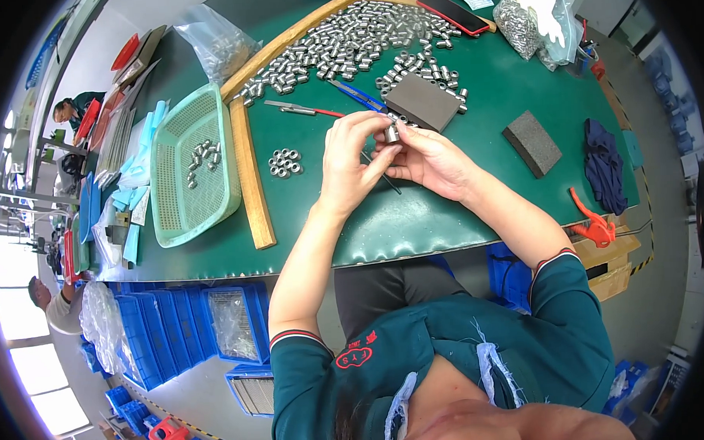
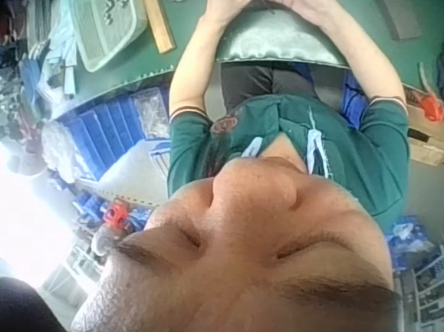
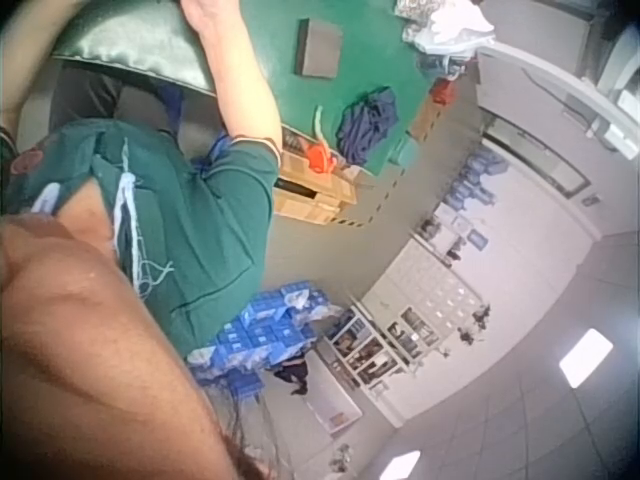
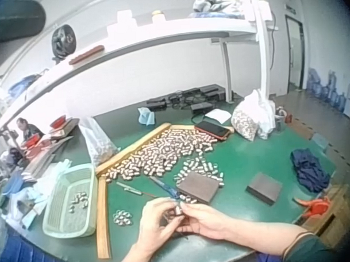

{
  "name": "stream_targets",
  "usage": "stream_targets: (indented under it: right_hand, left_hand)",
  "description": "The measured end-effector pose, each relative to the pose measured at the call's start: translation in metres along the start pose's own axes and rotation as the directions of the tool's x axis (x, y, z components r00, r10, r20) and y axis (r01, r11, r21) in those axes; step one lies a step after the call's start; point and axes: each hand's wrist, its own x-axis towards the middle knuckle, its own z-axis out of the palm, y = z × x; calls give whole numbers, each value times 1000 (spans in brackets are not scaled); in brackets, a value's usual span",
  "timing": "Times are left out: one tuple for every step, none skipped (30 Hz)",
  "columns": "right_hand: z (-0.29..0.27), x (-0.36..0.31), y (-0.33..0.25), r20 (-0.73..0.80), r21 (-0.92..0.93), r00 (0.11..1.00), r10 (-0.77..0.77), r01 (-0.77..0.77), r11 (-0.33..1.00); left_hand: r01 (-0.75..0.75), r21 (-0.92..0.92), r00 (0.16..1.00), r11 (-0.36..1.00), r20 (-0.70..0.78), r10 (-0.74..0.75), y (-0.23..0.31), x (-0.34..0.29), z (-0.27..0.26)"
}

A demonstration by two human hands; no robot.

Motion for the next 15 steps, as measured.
stream_targets:
  right_hand:
    - [0, 0, 0, -5, 17, 1000, 5, -5, 1000]
    - [0, 0, 1, -9, 35, 1000, 10, -10, 999]
    - [2, 0, 0, -8, 35, 1000, 11, -10, 999]
    - [5, -1, -2, -21, 5, 1000, 16, -16, 1000]
    - [7, -2, -3, -35, -26, 999, 21, -22, 999]
    - [7, -2, -3, -35, -26, 999, 21, -22, 999]
    - [8, -3, -3, -44, -35, 999, 20, -22, 999]
    - [8, -3, -3, -54, -43, 998, 19, -21, 999]
    - [8, -3, -3, -53, -43, 998, 19, -21, 999]
    - [6, -2, -2, -36, -39, 999, 23, -24, 999]
    - [6, -2, -2, -18, -34, 999, 27, -28, 999]
    - [6, -2, -2, -18, -34, 999, 27, -28, 999]
    - [6, -2, -2, -16, -39, 1000, 25, -25, 999]
    - [6, -2, -2, -14, -45, 1000, 22, -23, 999]
    - [6, -2, -2, -14, -45, 1000, 22, -23, 999]
  left_hand:
    - [-34, 51, 999, 998, 30, 32, 0, 0, -1]
    - [-33, 52, 999, 998, 30, 32, 0, 0, -1]
    - [-24, 48, 1000, 999, 15, 24, -1, -1, -1]
    - [-16, 43, 1000, 999, -1, 16, -2, -1, 0]
    - [-16, 43, 1000, 999, -1, 16, -2, -1, 0]
    - [2, 37, 1000, 999, -13, -2, -2, -1, -1]
    - [21, 32, 999, 999, -25, -20, -2, -1, -2]
    - [21, 32, 999, 999, -25, -20, -2, -1, -2]
    - [17, 49, 1000, 999, -26, -15, -4, -2, -2]
    - [13, 65, 1000, 998, -27, -11, -5, -3, -2]
    - [13, 65, 1000, 998, -26, -11, -5, -3, -2]
    - [14, 67, 1000, 998, -27, -12, -5, -3, -2]
    - [14, 69, 1000, 997, -27, -12, -4, -3, -2]
    - [14, 69, 1000, 998, -27, -12, -4, -3, -2]
    - [13, 69, 1000, 998, -25, -11, -4, -3, -3]
